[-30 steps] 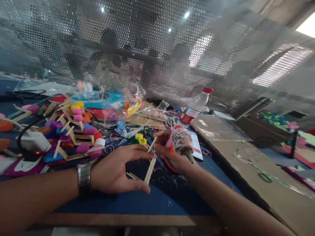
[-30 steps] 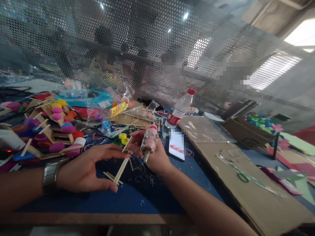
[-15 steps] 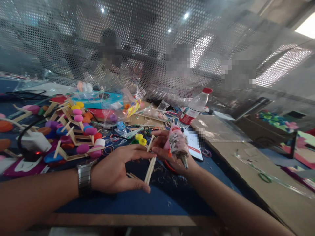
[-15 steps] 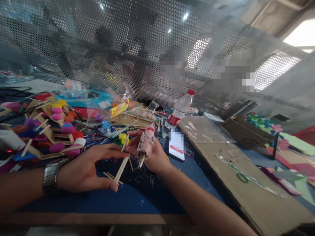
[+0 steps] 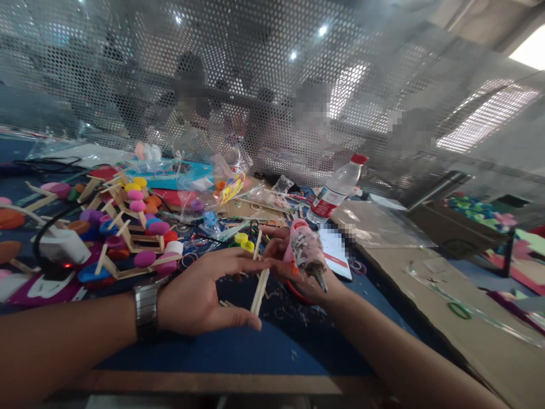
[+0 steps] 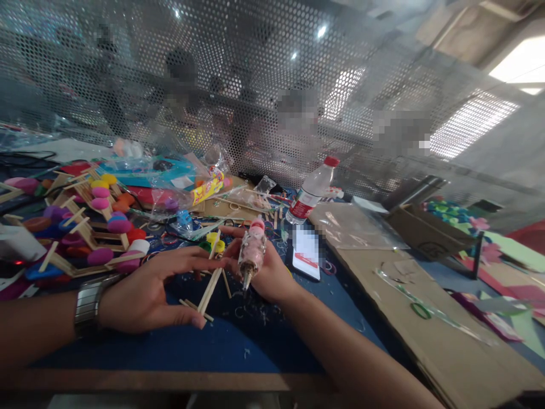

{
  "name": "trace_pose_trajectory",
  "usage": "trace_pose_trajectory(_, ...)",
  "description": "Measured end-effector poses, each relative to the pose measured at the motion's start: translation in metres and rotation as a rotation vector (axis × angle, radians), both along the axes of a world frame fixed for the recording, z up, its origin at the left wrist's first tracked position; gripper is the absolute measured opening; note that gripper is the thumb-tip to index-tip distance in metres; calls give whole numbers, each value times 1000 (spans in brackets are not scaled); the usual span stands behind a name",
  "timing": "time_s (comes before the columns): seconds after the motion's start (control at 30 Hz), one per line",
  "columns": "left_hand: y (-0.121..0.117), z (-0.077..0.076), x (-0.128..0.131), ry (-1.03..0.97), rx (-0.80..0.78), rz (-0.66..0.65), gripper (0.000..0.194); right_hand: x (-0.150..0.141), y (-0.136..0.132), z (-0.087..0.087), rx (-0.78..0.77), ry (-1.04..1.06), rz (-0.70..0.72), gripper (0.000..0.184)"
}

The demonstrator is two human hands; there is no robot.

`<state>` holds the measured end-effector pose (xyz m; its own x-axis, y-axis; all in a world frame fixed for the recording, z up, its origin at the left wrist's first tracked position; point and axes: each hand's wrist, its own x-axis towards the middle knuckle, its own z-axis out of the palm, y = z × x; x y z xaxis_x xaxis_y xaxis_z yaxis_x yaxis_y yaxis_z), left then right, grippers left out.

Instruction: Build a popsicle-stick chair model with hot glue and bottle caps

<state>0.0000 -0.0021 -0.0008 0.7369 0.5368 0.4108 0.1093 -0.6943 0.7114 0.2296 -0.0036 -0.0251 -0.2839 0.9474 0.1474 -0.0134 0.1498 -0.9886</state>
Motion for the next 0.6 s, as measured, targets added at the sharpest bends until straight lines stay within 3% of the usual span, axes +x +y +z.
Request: trace_pose_trajectory(0.6,0,0,1,9,25,22,64,4,-2,4,-69,17,145,74)
